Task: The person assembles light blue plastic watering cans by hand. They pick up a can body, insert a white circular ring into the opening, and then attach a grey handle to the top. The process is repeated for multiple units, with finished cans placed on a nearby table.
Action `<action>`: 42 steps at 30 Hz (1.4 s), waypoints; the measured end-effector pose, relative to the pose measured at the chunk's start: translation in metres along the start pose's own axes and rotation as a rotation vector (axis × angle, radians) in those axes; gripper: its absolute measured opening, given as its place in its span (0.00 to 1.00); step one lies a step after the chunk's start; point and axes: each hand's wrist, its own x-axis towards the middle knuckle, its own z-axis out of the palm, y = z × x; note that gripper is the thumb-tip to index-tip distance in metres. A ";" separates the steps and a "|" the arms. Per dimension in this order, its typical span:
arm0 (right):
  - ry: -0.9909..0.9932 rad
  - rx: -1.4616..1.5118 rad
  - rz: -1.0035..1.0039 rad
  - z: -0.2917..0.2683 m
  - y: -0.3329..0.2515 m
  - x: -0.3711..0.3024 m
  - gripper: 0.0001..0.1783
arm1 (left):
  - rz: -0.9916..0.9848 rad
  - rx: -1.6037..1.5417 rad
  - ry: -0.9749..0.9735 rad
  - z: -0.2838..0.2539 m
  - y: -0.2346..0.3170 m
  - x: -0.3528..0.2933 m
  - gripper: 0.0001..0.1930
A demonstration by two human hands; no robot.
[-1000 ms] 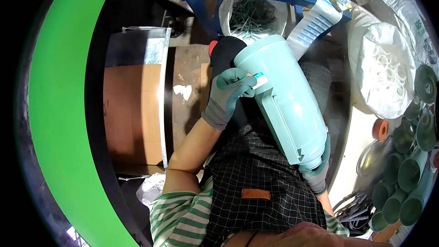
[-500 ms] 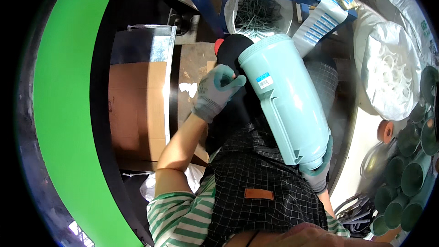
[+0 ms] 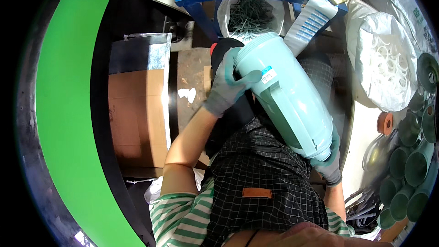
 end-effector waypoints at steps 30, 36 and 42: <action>0.645 0.432 -0.217 -0.145 -0.121 0.055 0.39 | 0.805 1.039 0.282 0.054 0.137 0.171 0.35; 0.484 0.605 -0.096 -0.159 -0.147 0.156 0.40 | 1.390 0.897 0.446 -0.035 0.143 0.031 0.13; 0.140 0.646 -0.239 -0.055 -0.198 0.264 0.30 | 1.011 0.503 -0.355 0.010 0.103 -0.009 0.10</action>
